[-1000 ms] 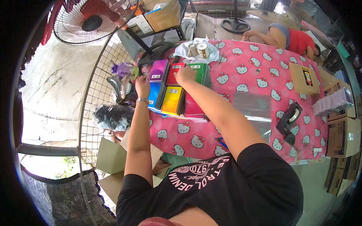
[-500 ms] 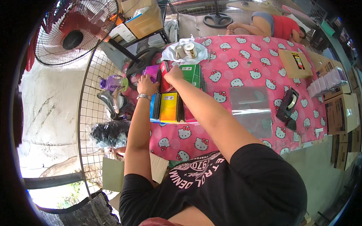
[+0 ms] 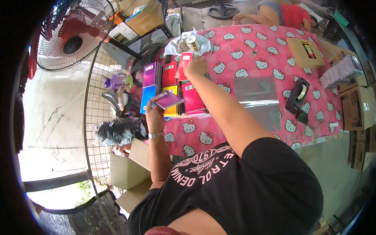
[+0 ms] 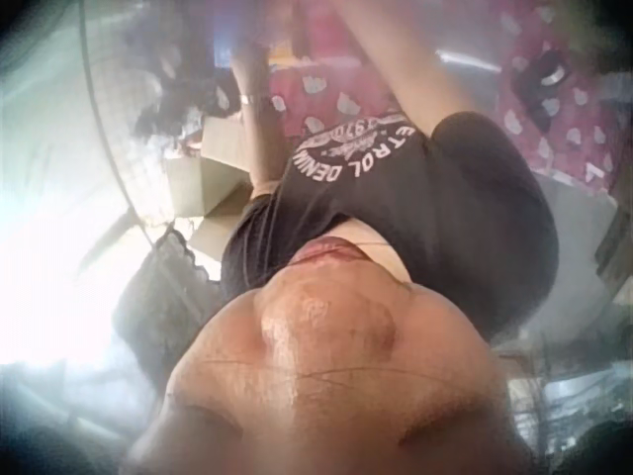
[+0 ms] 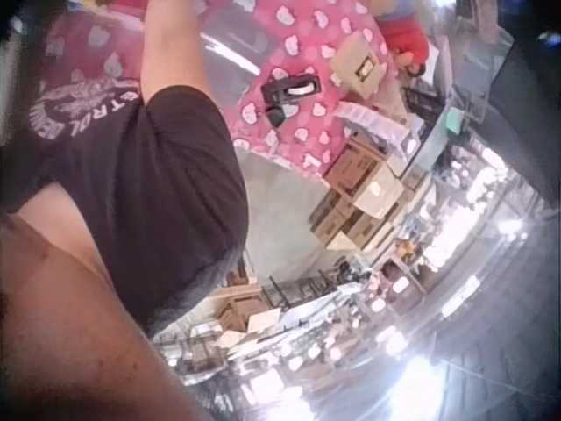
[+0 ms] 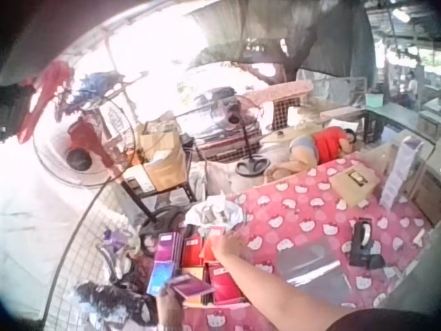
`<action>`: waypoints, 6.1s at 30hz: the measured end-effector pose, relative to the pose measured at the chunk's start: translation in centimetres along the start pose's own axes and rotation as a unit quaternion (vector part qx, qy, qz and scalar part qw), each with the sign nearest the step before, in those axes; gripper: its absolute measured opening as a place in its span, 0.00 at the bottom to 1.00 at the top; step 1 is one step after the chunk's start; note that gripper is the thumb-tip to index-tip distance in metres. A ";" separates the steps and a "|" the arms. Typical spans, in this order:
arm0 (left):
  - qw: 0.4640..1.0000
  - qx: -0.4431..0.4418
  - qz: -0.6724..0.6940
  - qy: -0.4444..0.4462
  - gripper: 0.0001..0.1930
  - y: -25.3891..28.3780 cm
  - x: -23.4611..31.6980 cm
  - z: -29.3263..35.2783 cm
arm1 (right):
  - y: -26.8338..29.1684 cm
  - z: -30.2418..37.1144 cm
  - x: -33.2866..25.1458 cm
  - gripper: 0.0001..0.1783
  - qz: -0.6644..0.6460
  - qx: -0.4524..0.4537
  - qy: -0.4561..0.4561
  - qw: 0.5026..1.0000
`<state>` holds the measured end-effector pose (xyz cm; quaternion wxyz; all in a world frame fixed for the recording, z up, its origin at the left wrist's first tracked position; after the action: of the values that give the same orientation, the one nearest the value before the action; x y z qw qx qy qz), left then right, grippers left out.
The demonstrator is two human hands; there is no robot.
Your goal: The person places small notebooks into plastic bags, seals the bags with tape, and organizes the notebooks by color in a cardboard box.
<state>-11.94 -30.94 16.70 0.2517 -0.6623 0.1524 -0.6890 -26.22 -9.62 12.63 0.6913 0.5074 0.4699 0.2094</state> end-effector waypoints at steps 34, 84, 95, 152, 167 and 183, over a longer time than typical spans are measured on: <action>0.937 0.201 0.262 0.114 0.16 11.6 -10.0 14.2 | -2.6 10.6 -3.5 0.33 0.020 -0.165 0.295 0.941; 0.904 -0.344 -0.173 0.184 0.45 -16.4 -38.4 11.2 | 1.7 9.5 43.0 0.47 -0.321 -0.096 0.209 0.919; 0.888 -0.370 -0.254 0.100 0.41 -17.2 -37.5 11.4 | -1.2 9.0 43.8 0.44 -0.280 -0.099 0.229 0.927; 0.859 -0.165 -0.456 0.161 0.20 -9.7 -36.8 5.8 | -3.0 13.0 41.1 0.07 0.064 -0.117 0.317 0.939; 0.621 -0.378 -0.651 -0.216 0.15 -14.8 -32.9 11.4 | 6.1 10.9 40.2 0.23 0.192 0.019 0.428 0.883; 0.613 -0.466 -0.618 -0.159 0.28 -18.4 -33.5 12.0 | 4.8 -3.0 45.5 0.15 -0.084 -0.330 0.109 0.934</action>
<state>-2.83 4.13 -0.40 -0.5557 -0.7272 -0.0353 -0.4014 -6.49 28.69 -3.14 0.7795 0.1831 0.4878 0.3476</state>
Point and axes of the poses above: each hand's wrist, its own z-axis away from the middle knuckle, its own y-axis out of the back of the hand, x = y × z, the point moved 6 cm from there along -z, towards the middle knuckle, and after that the axes turned 13 degrees about z, right-handed, at the moved point
